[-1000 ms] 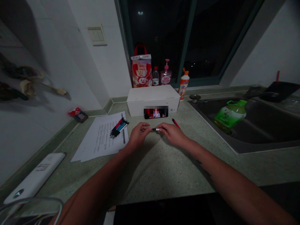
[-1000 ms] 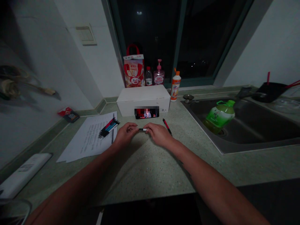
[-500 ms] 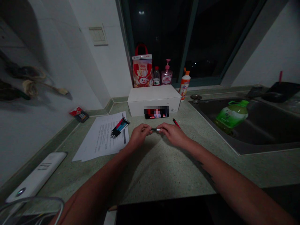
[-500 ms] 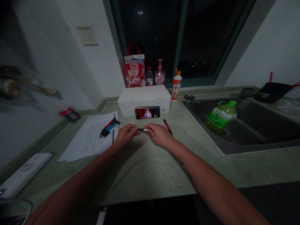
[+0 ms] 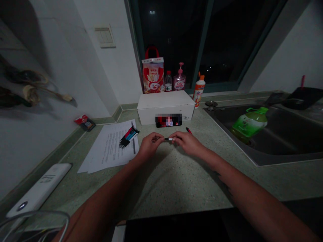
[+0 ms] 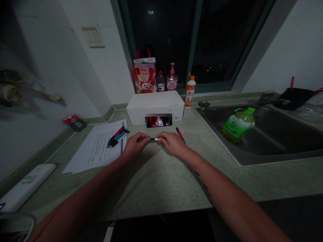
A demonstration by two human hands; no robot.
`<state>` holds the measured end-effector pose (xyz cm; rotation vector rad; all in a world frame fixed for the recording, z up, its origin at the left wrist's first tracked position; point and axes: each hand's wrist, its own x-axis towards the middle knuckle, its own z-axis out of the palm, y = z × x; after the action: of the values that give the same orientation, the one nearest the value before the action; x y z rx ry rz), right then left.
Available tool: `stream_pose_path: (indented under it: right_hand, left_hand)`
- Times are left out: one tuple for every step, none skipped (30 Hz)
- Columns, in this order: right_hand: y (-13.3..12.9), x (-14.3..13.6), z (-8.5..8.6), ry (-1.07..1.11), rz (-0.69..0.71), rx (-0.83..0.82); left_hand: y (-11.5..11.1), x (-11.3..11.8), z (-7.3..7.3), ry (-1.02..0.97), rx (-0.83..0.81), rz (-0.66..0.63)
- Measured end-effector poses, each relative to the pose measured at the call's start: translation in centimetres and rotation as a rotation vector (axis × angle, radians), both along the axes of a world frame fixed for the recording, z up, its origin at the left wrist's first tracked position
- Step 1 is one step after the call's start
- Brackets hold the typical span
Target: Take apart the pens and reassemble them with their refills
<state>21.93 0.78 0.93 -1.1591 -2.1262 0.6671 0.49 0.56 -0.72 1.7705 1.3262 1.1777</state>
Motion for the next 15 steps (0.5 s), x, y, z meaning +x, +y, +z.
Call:
stream_pose_path:
  right_hand:
    - [0.2, 0.2, 0.1, 0.008, -0.044, 0.008]
    - [0.4, 0.4, 0.2, 0.034, -0.099, 0.014]
    - [0.6, 0.6, 0.2, 0.083, -0.157, 0.01]
    - [0.9, 0.8, 0.2, 0.153, -0.208, -0.009]
    - [1.1, 0.9, 0.2, 0.239, -0.243, -0.042]
    - [1.3, 1.0, 0.1, 0.334, -0.259, -0.08]
    - [1.5, 0.9, 0.0, 0.428, -0.258, -0.117]
    - [1.5, 0.7, -0.1, 0.517, -0.245, -0.147]
    - [1.5, 0.5, -0.2, 0.594, -0.224, -0.168]
    - [1.4, 0.1, -0.2, 0.658, -0.202, -0.182]
    - [1.3, -0.2, -0.3, 0.705, -0.184, -0.194]
    - [1.1, -0.5, -0.3, 0.732, -0.168, -0.208]
    - [0.9, -0.8, -0.3, 0.746, -0.154, -0.221]
    - [0.8, -1.0, -0.3, 0.753, -0.145, -0.23]
    - [0.6, -1.1, -0.2, 0.754, -0.138, -0.237]
  left_hand:
    - [0.0, 0.0, 0.0, -0.012, 0.0, 0.02]
    - [0.0, 0.1, 0.0, -0.022, 0.003, 0.041]
    - [0.0, 0.2, 0.0, -0.027, 0.006, 0.054]
    - [0.0, 0.2, 0.0, -0.03, 0.008, 0.057]
    - [-0.1, 0.3, 0.0, -0.033, 0.009, 0.047]
    - [-0.2, 0.4, 0.0, -0.034, 0.01, 0.026]
    - [-0.3, 0.6, 0.0, -0.032, 0.012, -0.005]
    - [-0.4, 0.7, 0.0, -0.026, 0.013, -0.04]
    - [-0.6, 0.9, 0.0, -0.018, 0.016, -0.072]
    - [-0.7, 1.0, -0.1, -0.009, 0.02, -0.1]
    - [-0.9, 1.1, -0.1, 0.001, 0.024, -0.123]
    - [-1.0, 1.2, -0.2, 0.01, 0.029, -0.144]
    - [-1.1, 1.3, -0.3, 0.018, 0.034, -0.159]
    - [-1.2, 1.3, -0.3, 0.024, 0.038, -0.169]
    - [-1.3, 1.3, -0.3, 0.029, 0.042, -0.177]
